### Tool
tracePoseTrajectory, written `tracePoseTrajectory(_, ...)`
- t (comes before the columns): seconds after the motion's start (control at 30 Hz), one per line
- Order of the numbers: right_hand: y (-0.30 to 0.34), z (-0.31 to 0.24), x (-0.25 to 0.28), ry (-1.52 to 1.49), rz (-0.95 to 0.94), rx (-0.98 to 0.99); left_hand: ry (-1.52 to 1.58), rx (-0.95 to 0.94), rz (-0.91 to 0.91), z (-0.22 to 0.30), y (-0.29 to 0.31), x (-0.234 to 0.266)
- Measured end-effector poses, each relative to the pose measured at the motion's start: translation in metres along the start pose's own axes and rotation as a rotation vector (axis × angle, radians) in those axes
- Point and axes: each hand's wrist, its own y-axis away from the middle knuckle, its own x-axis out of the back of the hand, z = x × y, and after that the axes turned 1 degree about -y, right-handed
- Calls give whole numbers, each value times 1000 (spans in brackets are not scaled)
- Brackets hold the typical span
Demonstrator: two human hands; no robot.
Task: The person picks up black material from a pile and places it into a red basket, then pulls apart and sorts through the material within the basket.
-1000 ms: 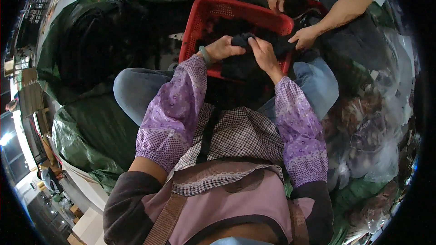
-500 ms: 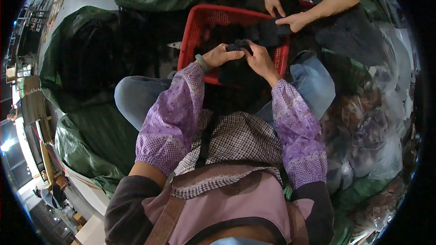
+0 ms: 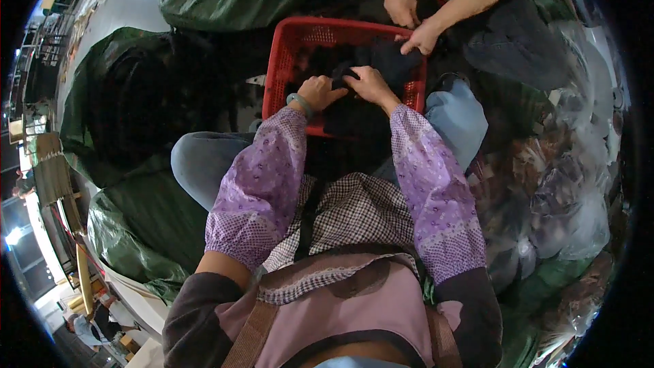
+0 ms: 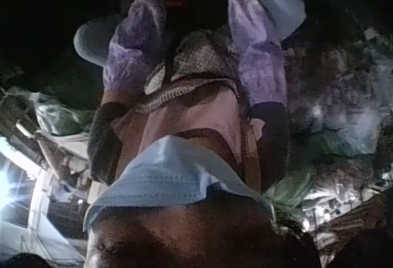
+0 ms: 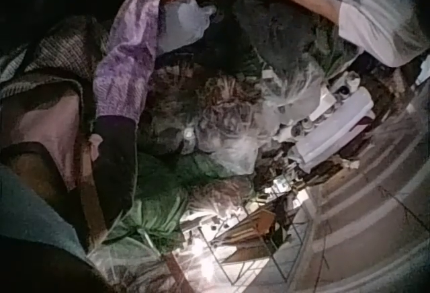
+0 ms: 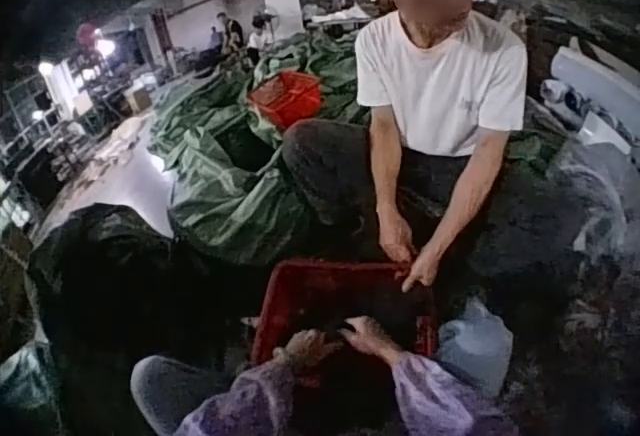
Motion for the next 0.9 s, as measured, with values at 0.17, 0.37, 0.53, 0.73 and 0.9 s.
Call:
tracePoseTrajectory(0.17, -2, 5, -12, 255, 177, -71, -205, 38, -119, 4, 4, 1)
tracePoseTrajectory(0.37, 0, 68, 3, 509, 356, -236, -13, 115, 45, 30, 23, -27)
tracePoseTrajectory(0.53, -5, 37, 6, -98, 95, -259, 523, 94, 59, -4, 13, -6)
tracePoseTrajectory(0.73, 5, -1, 0, -681, -309, -386, 1026, -2, 93, -13, 6, -11)
tracePoseTrajectory(0.9, 15, -28, 10, -788, -330, -441, 1222, 135, 66, -2, 13, -3)
